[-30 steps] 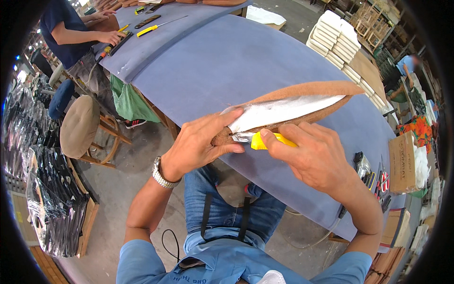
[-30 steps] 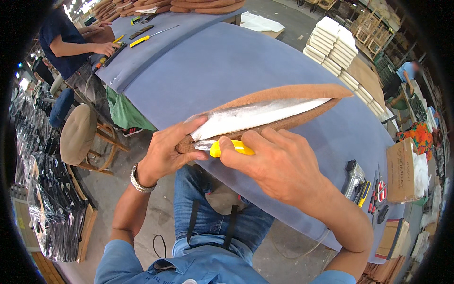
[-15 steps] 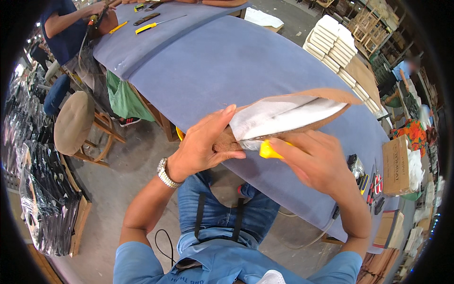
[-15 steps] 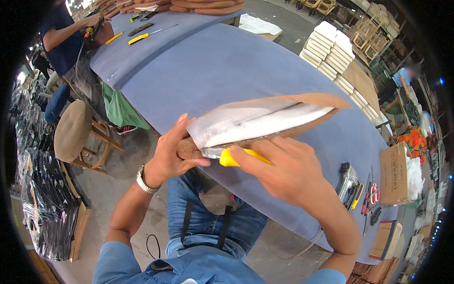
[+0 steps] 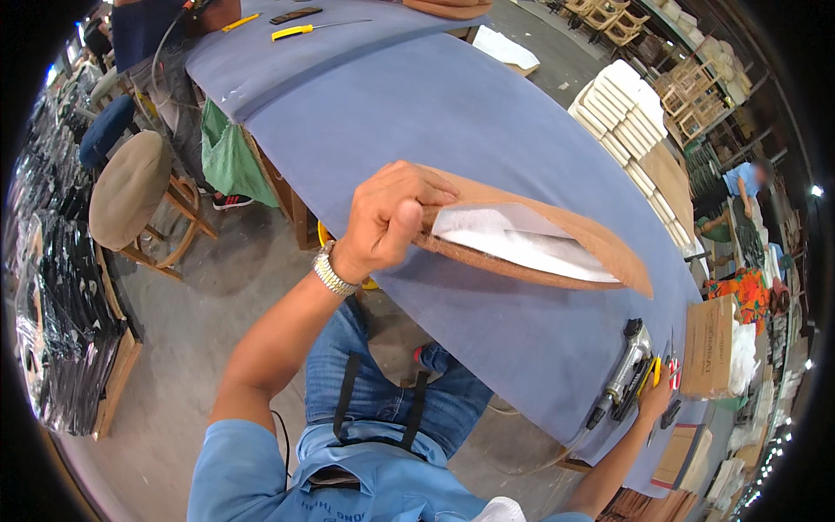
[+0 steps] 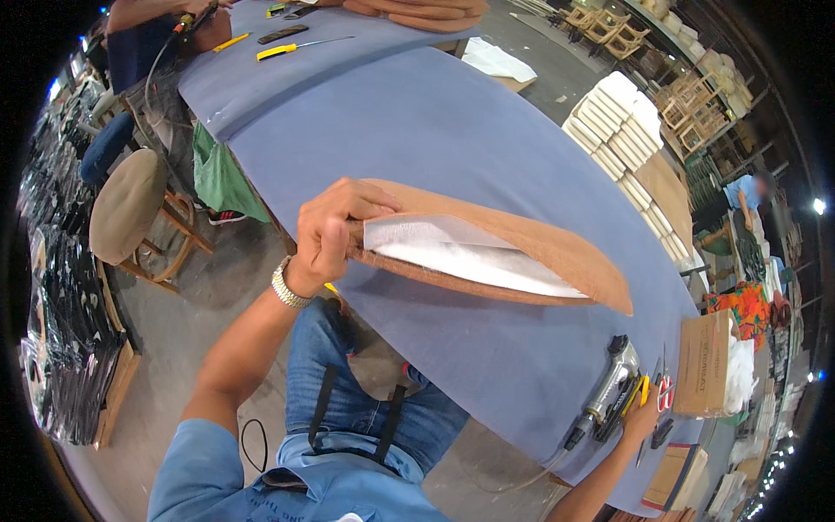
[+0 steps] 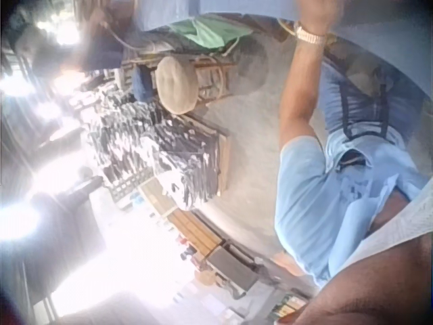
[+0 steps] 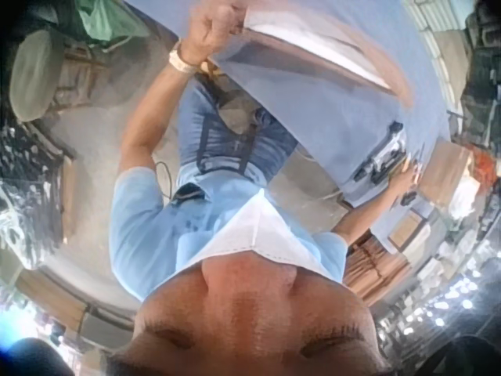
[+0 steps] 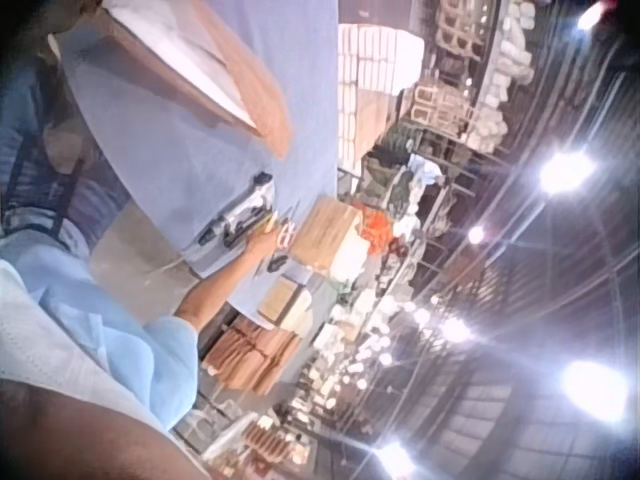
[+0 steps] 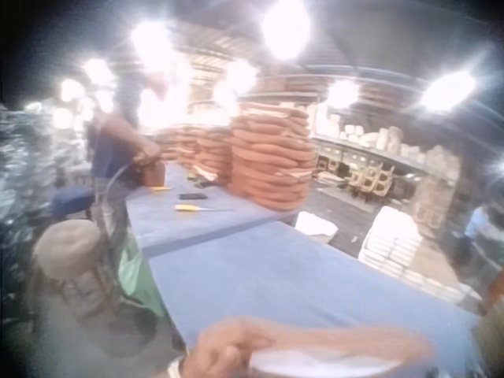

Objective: The person staples a brown cushion cover to a white foam insert using a pneumatic staple gun, then trims excess fabric with a utility knife and a screwdriver. The person folds and presses the edges to fit the foam, then stacks the finished cushion with others.

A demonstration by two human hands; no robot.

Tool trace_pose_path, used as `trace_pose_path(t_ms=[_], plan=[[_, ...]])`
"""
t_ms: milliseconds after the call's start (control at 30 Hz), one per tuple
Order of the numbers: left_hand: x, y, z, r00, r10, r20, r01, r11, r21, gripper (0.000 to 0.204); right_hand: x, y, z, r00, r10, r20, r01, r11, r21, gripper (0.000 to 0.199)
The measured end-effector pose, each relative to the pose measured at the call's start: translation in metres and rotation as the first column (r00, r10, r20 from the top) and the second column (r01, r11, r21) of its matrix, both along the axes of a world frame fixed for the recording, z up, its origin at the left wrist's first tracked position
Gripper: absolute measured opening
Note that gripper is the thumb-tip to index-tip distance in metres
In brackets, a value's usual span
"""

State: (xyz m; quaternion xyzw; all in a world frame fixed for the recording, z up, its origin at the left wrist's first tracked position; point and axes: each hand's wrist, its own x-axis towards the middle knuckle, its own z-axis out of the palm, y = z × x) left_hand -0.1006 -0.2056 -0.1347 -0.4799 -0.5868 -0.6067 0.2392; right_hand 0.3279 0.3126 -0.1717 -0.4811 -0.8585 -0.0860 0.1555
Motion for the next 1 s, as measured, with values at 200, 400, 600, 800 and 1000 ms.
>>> trace_pose_path(t_ms=[200, 400, 600, 800, 1000], plan=[[-0.009, 0.013, -0.004, 0.986, 0.044, 0.16, -0.066, 0.988, 0.14, 0.056, -0.089, -0.032, 0.061, 0.879, 0.46, -0.128, -0.428, 0.878, 0.212, 0.042], [-0.021, 0.014, 0.004, 0.936, -0.007, 0.351, -0.064, 0.979, 0.191, 0.06, -0.293, -0.275, 0.152, 0.076, 0.953, -0.293, -0.951, 0.157, 0.266, 0.061], [-0.031, 0.017, -0.011, 0.877, -0.036, 0.479, -0.067, 0.978, 0.196, 0.063, -0.385, -0.333, 0.15, -0.108, 0.952, -0.288, -0.982, -0.148, -0.121, 0.053], [-0.041, 0.02, -0.009, 0.905, -0.004, 0.425, -0.105, 0.967, 0.232, 0.067, -0.415, -0.327, 0.146, -0.19, 0.915, -0.356, -0.961, -0.248, -0.126, 0.023], [-0.036, 0.012, -0.003, 0.836, -0.028, 0.549, -0.056, 0.989, 0.135, 0.072, -0.417, -0.338, 0.137, -0.186, 0.948, -0.259, -0.982, -0.173, 0.072, 0.013]])
